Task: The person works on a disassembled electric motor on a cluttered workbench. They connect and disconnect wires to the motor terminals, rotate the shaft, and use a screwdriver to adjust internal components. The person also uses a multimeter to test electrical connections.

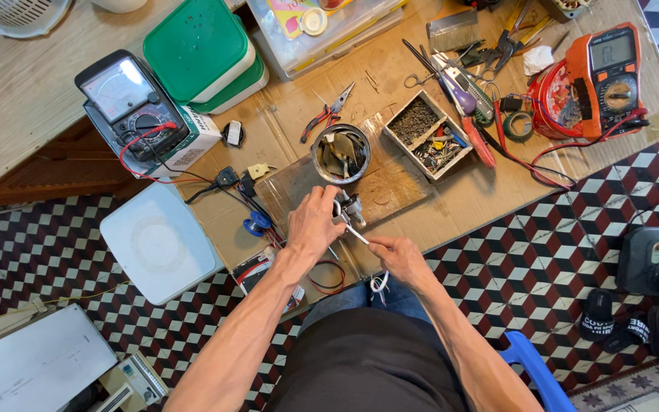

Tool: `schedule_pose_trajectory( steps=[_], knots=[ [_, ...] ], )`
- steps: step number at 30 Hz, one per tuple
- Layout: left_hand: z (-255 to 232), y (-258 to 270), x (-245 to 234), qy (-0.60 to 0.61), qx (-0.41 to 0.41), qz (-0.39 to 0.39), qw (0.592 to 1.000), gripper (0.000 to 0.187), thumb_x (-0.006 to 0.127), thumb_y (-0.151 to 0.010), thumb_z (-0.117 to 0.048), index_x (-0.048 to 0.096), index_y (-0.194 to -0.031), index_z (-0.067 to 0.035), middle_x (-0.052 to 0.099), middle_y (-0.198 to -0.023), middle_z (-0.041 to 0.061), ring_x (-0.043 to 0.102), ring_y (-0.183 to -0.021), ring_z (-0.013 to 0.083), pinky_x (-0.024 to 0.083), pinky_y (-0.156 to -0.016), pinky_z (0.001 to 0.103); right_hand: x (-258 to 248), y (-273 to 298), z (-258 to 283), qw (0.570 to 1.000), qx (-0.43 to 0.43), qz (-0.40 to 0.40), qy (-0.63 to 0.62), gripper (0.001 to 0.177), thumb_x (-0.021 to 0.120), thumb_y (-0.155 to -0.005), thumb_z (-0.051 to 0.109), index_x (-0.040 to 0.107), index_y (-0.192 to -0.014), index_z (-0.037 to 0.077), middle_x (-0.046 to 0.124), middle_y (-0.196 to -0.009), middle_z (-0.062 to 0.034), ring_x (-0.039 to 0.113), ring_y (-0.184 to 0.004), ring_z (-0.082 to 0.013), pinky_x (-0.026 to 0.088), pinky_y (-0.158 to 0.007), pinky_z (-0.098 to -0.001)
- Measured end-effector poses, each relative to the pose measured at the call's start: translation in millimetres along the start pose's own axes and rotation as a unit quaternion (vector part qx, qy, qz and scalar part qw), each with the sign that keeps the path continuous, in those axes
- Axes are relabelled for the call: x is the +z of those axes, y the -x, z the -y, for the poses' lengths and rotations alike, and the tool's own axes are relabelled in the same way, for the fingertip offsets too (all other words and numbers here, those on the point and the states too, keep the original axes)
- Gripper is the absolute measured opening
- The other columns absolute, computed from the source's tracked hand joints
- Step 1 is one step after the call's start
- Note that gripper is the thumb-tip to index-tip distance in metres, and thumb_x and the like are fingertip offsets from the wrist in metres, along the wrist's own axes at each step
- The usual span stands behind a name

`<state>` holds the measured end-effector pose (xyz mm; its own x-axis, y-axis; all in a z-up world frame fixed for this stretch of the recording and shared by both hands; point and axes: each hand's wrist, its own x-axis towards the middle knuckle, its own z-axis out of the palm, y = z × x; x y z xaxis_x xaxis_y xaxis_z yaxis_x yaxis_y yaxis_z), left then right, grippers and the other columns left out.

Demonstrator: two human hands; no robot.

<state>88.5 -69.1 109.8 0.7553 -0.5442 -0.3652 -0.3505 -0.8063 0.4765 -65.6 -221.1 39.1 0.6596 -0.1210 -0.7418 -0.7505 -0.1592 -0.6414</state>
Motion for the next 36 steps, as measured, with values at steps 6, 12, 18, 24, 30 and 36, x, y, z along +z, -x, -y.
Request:
schedule_pose_trajectory(
  steps=[6,12,18,24,30,36],
  knots=[
    [-3,2,1,0.023,-0.003,0.002,1.0,0.068,0.09,-0.064,-0.013,0.056,-0.122,-0.012,0.062,-0.102,0.012,0.064,-0.101,0.0333,0.056,-0.076,0.05,-20,22,1,0.999,0.022,0.019,0.031,0.037,0.064,-0.094,0.031,0.075,-0.124,0.013,0.063,-0.061,-0.0033,0.057,-0.057,-0.0118,0.049,-0.056,-0.0316],
    [-1,1,-2,0.031,0.025,0.018,0.999,0.066,0.088,-0.07,-0.009,0.055,-0.127,-0.009,0.063,-0.098,0.01,0.062,-0.093,0.0275,0.057,-0.082,0.043,-32,42,5,0.996,0.048,0.045,0.054,0.037,0.061,-0.096,0.029,0.074,-0.126,0.014,0.061,-0.059,-0.0034,0.053,-0.053,-0.0134,0.045,-0.052,-0.0329],
    [-2,4,-6,0.049,0.05,-0.011,0.997,0.068,0.091,-0.067,-0.01,0.055,-0.125,-0.008,0.061,-0.095,0.013,0.061,-0.093,0.0296,0.054,-0.083,0.044,-40,48,-3,0.997,0.039,0.062,0.037,0.036,0.061,-0.097,0.029,0.073,-0.126,0.011,0.057,-0.06,-0.0042,0.052,-0.054,-0.0127,0.045,-0.052,-0.0327],
    [-3,1,-7,0.082,0.026,0.014,0.996,0.07,0.088,-0.069,-0.007,0.054,-0.13,-0.009,0.064,-0.095,0.01,0.061,-0.093,0.0291,0.053,-0.081,0.043,-52,60,-15,0.997,-0.001,0.048,0.068,0.034,0.061,-0.096,0.028,0.074,-0.122,0.009,0.063,-0.063,-0.0092,0.059,-0.057,-0.017,0.051,-0.057,-0.0351],
    [0,11,1,0.081,0.144,-0.092,0.982,0.077,0.084,-0.069,-0.004,0.049,-0.137,-0.006,0.061,-0.114,0.016,0.059,-0.107,0.0337,0.051,-0.097,0.043,-42,49,0,0.923,-0.167,-0.069,0.339,0.031,0.068,-0.085,0.026,0.075,-0.112,0.011,0.075,-0.097,-0.0167,0.071,-0.088,-0.0366,0.054,-0.079,-0.0481],
    [3,23,5,0.139,0.06,-0.086,0.985,0.082,0.086,-0.071,-0.009,0.046,-0.143,-0.008,0.06,-0.123,0.016,0.057,-0.12,0.0353,0.048,-0.102,0.043,12,-2,36,0.981,-0.142,-0.121,0.046,0.047,0.078,-0.09,0.026,0.06,-0.122,-0.002,0.071,-0.106,-0.0204,0.066,-0.097,-0.0323,0.052,-0.082,-0.0434]
  ],
)
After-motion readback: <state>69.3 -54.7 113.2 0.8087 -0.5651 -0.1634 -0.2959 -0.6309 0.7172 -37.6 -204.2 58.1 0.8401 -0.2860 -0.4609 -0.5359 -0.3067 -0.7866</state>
